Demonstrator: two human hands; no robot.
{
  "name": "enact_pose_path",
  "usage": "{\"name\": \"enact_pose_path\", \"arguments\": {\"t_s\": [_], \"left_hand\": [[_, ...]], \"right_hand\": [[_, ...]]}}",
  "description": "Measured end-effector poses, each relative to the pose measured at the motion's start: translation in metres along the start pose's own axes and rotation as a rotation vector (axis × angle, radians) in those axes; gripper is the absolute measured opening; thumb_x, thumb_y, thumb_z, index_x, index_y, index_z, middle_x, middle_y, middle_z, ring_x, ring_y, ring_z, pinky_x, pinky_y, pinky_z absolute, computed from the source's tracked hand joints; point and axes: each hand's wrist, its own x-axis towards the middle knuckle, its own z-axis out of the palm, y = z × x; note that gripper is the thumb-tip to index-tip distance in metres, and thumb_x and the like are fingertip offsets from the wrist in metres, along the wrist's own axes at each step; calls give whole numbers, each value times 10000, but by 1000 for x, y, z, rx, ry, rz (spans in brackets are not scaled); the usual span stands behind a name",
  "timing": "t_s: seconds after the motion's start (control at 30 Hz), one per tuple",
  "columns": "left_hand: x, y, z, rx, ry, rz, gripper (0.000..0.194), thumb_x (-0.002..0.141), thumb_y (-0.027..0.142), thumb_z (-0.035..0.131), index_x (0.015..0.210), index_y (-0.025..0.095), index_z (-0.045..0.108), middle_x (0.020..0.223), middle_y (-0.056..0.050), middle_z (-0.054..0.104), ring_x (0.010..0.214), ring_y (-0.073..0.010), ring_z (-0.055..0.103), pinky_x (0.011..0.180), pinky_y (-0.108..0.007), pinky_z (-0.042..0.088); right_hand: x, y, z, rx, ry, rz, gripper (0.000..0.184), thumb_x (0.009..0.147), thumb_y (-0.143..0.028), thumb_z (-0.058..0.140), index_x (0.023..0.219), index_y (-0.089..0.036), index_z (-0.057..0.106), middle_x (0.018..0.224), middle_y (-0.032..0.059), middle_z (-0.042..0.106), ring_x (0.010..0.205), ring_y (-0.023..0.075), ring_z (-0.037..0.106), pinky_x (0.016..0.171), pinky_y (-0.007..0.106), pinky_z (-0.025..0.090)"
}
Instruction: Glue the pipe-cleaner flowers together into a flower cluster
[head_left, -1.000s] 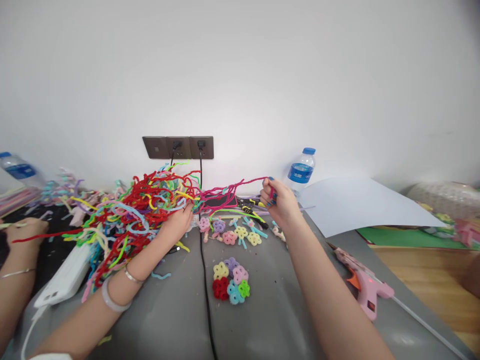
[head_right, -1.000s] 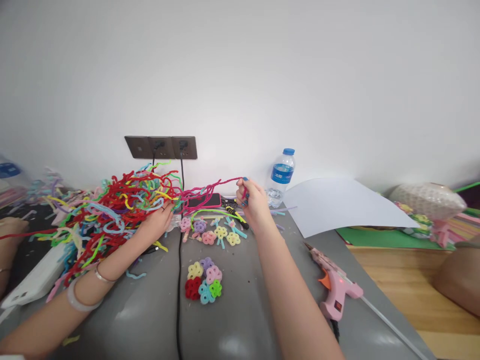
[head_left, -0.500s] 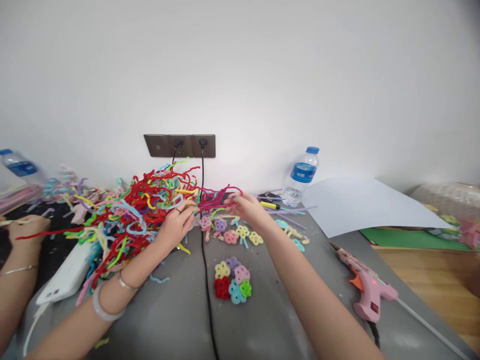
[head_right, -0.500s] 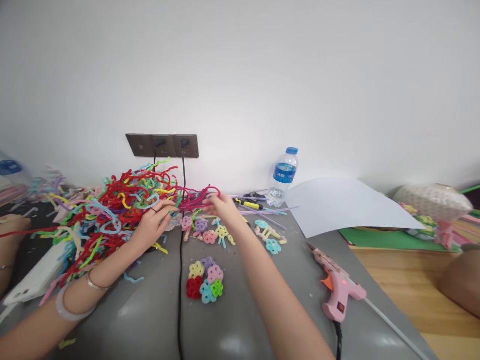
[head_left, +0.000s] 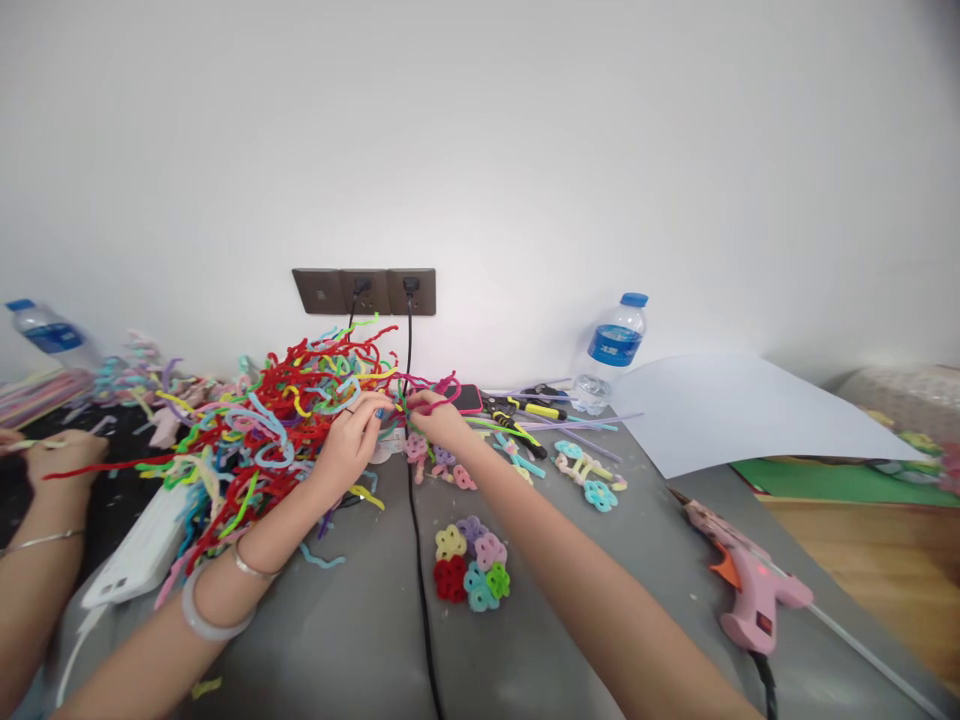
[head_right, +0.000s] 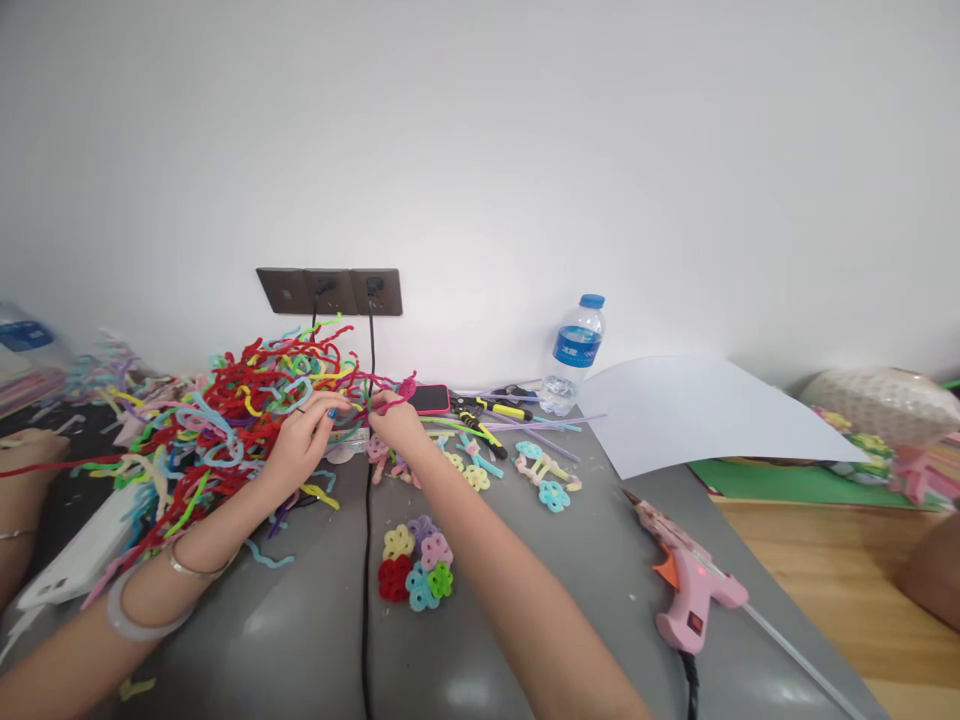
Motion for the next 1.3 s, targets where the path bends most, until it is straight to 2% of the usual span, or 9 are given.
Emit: {"name": "enact_pose_path", "arguments": {"t_s": [0.23, 0.37, 0.47, 0.7, 0.93, 1.03, 1.17, 1.23, 1.3], "left_hand": [[3, -7, -3, -51, 32, -61, 329, 1000, 219, 318, 1158, 182, 605, 1111, -87, 681, 1015, -207, 662, 894, -353, 535], [3, -9, -3, -47, 19, -75, 344, 992, 223, 311, 1168, 187, 604, 1082, -77, 694, 989, -207, 672, 881, -354, 548], [1, -10, -2, -29, 3, -78, 343, 990, 220, 309, 1174, 185, 597, 1077, -78, 702, 1000, -209, 676, 881, -350, 547], [-2, -14, 4, 35, -165, -40, 229, 964, 301, 429, 1075, 205, 605, 1044, -64, 714, 969, -213, 698, 841, -304, 538], [-3, -18, 14, 77, -165, -31, 224, 951, 279, 426, 1021, 216, 630, 971, -57, 724, 808, -201, 704, 733, -278, 519], [-3, -17, 13, 65, -158, -18, 250, 963, 280, 400, 1037, 210, 628, 927, -52, 718, 787, -193, 699, 718, -263, 506], [-4, -13, 8, 54, -145, -22, 251, 988, 280, 379, 1056, 201, 607, 771, -9, 668, 643, -166, 646, 627, -245, 465], [-4, -9, 6, 34, -141, -20, 239, 997, 282, 371, 1048, 196, 588, 720, 11, 631, 599, -153, 612, 602, -241, 450], [-3, -6, 5, 1, -134, -14, 226, 1002, 290, 364, 1030, 194, 567, 693, 24, 599, 575, -146, 585, 588, -240, 445]], "right_hand": [[1, -6, 10, -348, -77, -197, 252, 974, -303, 614, 1193, -182, 641, 1207, 81, 663, 1034, 217, 660, 897, 427, 552], [-1, -11, 7, -458, -43, -250, 316, 912, -61, 554, 1185, -173, 666, 1099, 133, 711, 1017, 268, 665, 865, 398, 504], [-1, -13, -7, -470, -4, -314, 359, 849, -11, 538, 1107, -192, 710, 1055, 130, 716, 998, 275, 653, 843, 359, 464], [-1, -8, -60, -289, 13, -459, 136, 873, -166, 595, 912, -188, 723, 938, 35, 717, 813, 164, 626, 788, 268, 455], [-8, 2, -86, -139, 88, -489, 228, 864, -206, 548, 1043, -173, 685, 737, -20, 621, 633, 135, 547, 632, 241, 445], [-14, 3, -84, -144, 168, -486, 253, 835, -137, 532, 1028, -180, 691, 904, 33, 633, 677, 139, 563, 686, 265, 464], [-28, -6, -64, -190, 261, -534, 214, 874, -148, 537, 990, -180, 714, 1077, 118, 610, 991, 236, 567, 931, 369, 415], [-35, -12, -51, -209, 187, -575, 193, 849, -140, 604, 980, -195, 734, 1012, 98, 655, 1002, 244, 576, 951, 368, 400], [-38, -16, -39, -210, 80, -598, 215, 791, -83, 657, 944, -203, 750, 881, 48, 698, 865, 207, 615, 862, 316, 436]]}}
